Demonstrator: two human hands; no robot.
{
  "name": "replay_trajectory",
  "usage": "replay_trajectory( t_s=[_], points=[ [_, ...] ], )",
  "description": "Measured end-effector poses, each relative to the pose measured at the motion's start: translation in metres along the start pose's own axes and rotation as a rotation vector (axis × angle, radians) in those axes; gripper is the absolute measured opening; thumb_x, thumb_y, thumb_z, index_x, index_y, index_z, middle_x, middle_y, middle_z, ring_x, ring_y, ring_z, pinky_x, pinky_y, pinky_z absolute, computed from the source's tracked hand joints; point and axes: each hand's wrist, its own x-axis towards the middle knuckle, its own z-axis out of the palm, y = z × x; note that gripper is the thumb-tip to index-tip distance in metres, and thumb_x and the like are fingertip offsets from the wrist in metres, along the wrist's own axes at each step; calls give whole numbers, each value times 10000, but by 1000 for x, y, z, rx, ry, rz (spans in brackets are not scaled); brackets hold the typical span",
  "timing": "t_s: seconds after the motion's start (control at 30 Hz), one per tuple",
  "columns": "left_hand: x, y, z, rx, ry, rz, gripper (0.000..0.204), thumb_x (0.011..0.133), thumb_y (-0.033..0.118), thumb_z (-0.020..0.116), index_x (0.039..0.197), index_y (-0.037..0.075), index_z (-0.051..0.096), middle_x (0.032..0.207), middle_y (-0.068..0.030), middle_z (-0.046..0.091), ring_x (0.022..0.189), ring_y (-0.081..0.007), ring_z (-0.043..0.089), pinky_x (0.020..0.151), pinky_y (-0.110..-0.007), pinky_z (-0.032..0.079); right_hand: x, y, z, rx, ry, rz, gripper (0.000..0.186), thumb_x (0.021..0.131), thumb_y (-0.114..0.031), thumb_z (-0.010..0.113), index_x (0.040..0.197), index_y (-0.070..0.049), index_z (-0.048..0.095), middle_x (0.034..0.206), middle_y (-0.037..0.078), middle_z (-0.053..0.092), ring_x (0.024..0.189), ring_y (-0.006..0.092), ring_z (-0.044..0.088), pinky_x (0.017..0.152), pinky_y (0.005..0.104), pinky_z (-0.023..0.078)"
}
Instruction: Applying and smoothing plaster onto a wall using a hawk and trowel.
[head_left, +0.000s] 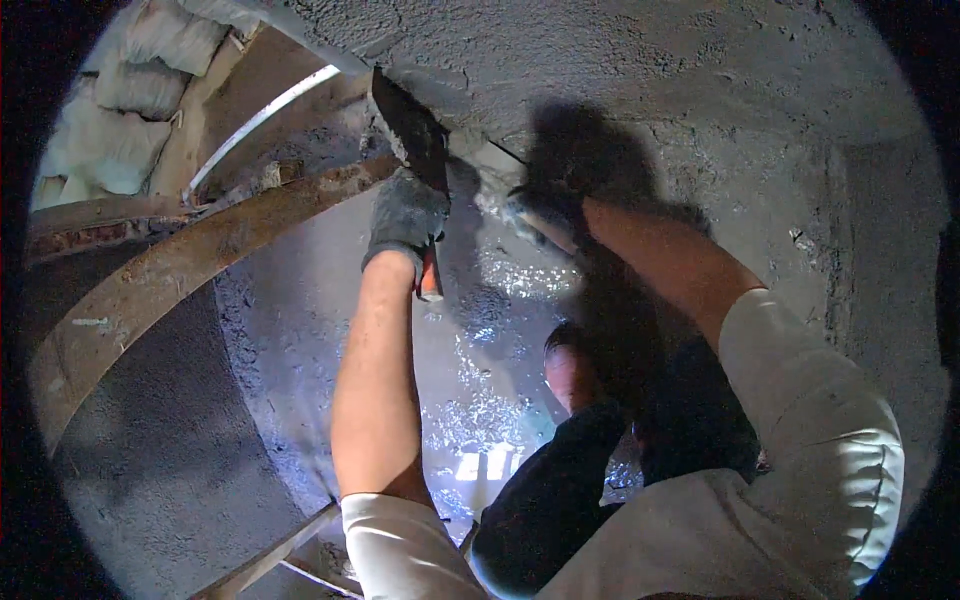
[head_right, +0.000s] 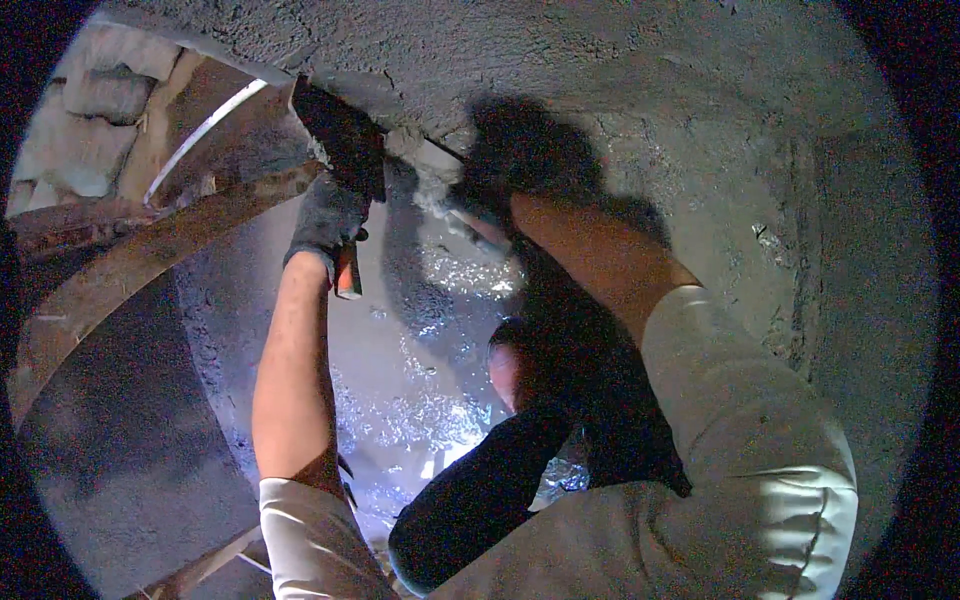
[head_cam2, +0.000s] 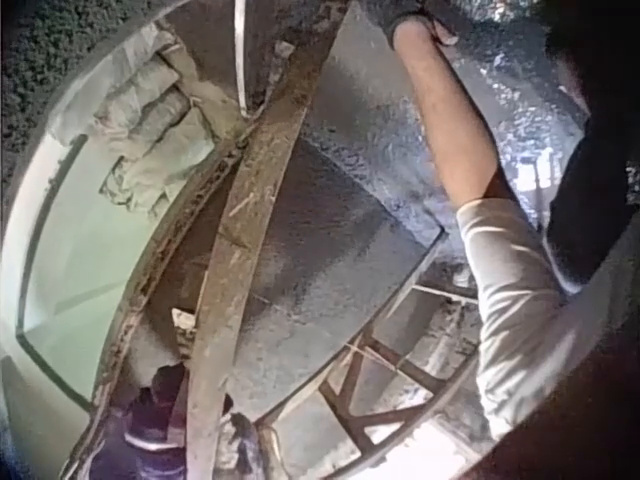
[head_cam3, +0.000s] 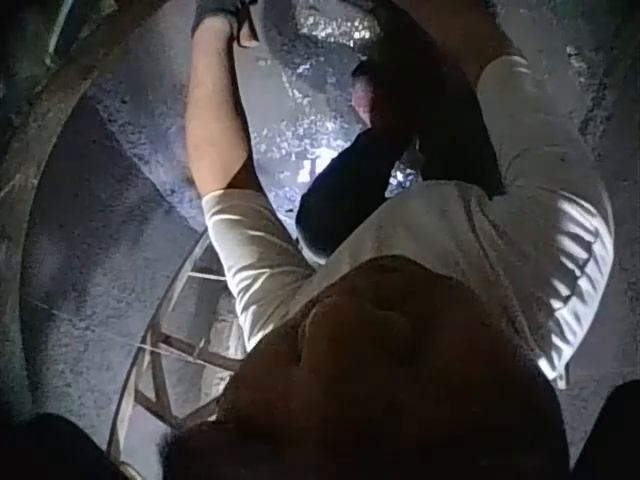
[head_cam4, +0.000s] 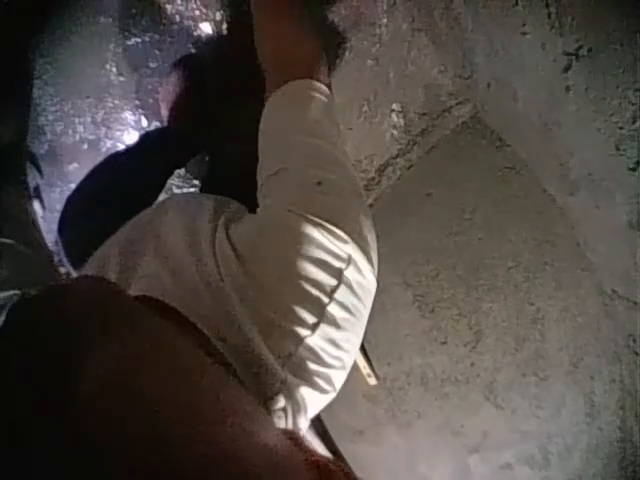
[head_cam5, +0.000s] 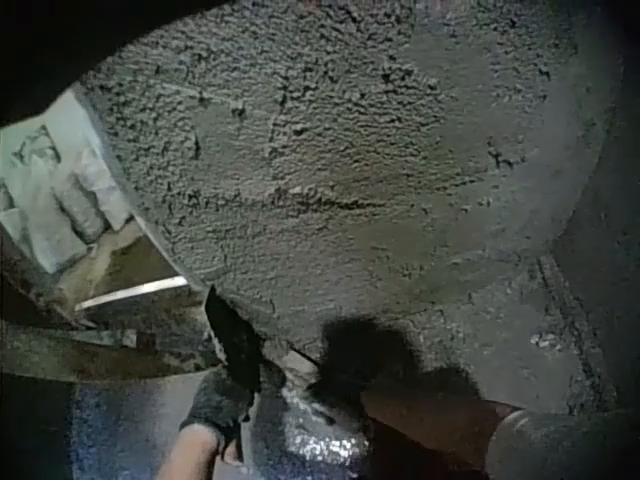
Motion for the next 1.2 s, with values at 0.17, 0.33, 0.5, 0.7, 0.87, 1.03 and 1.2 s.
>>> replay_trajectory(
  t_s=[0.17, 0.33, 0.5, 0.7, 0.87, 1.03, 1.2],
  points=[
    [-7, 16, -6, -23, 10, -69, 265, 748, 227, 562, 907, 28, 634, 849, -234, 623, 864, -404, 588, 721, -457, 463, -85, -1, -30, 152, 21, 0, 243, 918, -174, 413, 1061, -27, 545, 901, 93, 591, 714, 173, 559, 644, 319, 489],
    [-7, 12, -2, -60, 39, 31, 278, 736, 201, 567, 944, 26, 622, 900, -243, 615, 909, -398, 579, 744, -449, 461, -147, -26, -28, 294, 47, 23, 285, 925, -157, 405, 1141, -15, 525, 1004, 123, 596, 822, 184, 578, 731, 330, 505],
    [-6, 20, -2, -16, 69, -36, 274, 733, 174, 555, 954, 27, 622, 927, -246, 610, 927, -406, 574, 773, -445, 461, -163, -58, -42, 371, 61, 20, 326, 931, -143, 399, 1204, -5, 509, 1086, 147, 601, 909, 192, 594, 801, 339, 517],
    [-4, 15, 3, -43, 53, -14, 263, 745, 183, 535, 922, 15, 632, 942, -251, 608, 925, -412, 576, 791, -453, 459, -107, -114, -54, -613, 116, -5, 298, 881, -188, 510, 1139, -49, 561, 992, 116, 631, 816, 189, 596, 765, 321, 492],
    [-10, 15, -5, 93, 80, 19, 279, 743, 203, 540, 897, 0, 654, 927, -263, 606, 925, -408, 581, 794, -442, 469, -132, -99, -21, -981, -105, 12, 305, 880, -179, 512, 1147, -35, 544, 1080, 95, 599, 939, 159, 570, 863, 314, 463],
    [-12, 24, -6, 65, 51, 20, 308, 720, 239, 579, 888, -8, 653, 920, -262, 601, 924, -402, 585, 793, -445, 466, -133, -35, -40, -807, 150, -483, 358, 898, -213, 498, 1193, -11, 507, 1097, 97, 597, 938, 160, 583, 819, 340, 488],
    [-14, 24, -4, -35, 101, -50, 299, 729, 242, 572, 883, 0, 658, 926, -256, 601, 931, -405, 579, 790, -445, 464, -69, -30, -55, -1102, 307, -828, 396, 834, -198, 537, 1182, -12, 510, 979, 182, 605, 876, 291, 583, 773, 396, 471]
  ],
)
